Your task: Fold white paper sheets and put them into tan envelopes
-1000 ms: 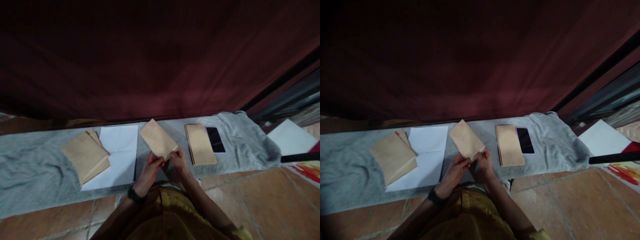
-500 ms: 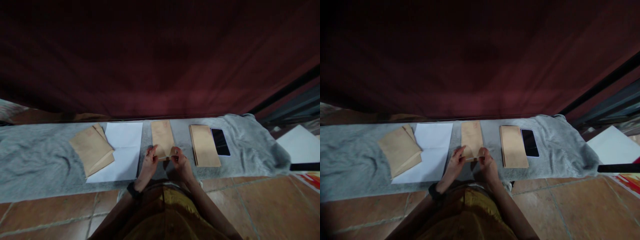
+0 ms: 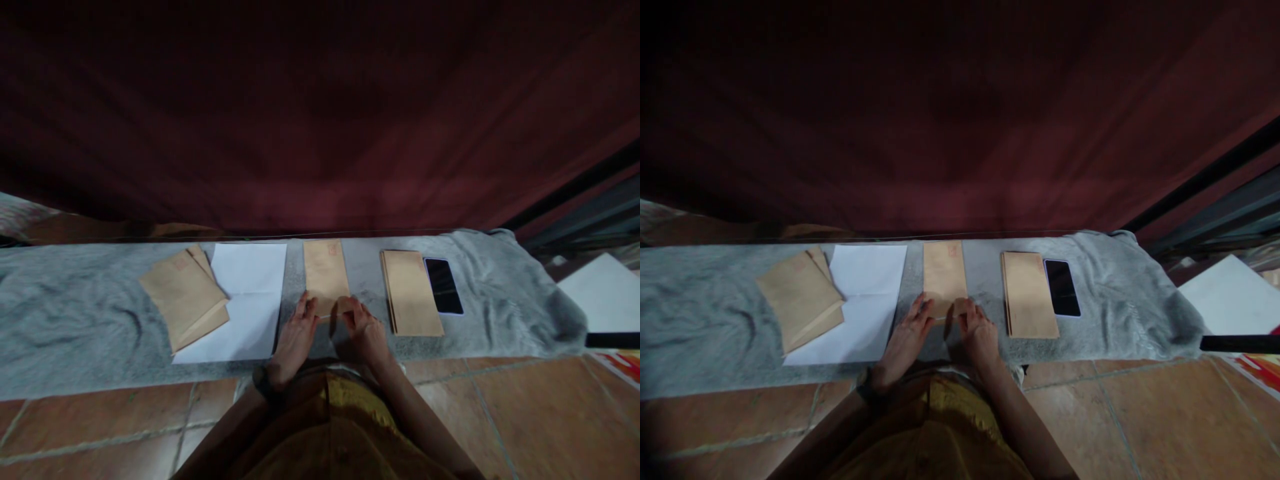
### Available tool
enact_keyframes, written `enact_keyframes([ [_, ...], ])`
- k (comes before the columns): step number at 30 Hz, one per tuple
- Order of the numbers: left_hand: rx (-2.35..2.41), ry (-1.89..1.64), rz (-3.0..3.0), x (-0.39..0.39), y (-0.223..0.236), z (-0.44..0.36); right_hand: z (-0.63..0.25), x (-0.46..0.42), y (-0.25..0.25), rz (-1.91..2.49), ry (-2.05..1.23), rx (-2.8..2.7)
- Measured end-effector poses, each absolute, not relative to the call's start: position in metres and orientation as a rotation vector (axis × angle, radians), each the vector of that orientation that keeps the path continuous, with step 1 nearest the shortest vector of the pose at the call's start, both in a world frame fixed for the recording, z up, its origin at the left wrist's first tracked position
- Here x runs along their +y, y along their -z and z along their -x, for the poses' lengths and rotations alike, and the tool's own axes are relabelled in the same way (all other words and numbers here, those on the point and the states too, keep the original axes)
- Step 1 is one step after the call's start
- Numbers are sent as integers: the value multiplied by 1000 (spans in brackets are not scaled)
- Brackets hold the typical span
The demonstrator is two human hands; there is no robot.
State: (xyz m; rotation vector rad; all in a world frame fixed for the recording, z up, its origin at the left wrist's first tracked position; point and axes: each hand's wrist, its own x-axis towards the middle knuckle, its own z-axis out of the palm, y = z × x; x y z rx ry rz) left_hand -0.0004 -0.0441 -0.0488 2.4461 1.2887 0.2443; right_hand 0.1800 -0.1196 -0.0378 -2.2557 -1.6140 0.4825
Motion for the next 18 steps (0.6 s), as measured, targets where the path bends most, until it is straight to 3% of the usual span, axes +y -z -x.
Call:
enact_keyframes([
  [9, 1240, 37, -2772, -47, 50, 6, -184, -118, 38, 2255, -497, -1652],
  [18, 1083, -356, -2744, -15, 35, -23, -191, -119, 47, 2014, -231, -1706],
])
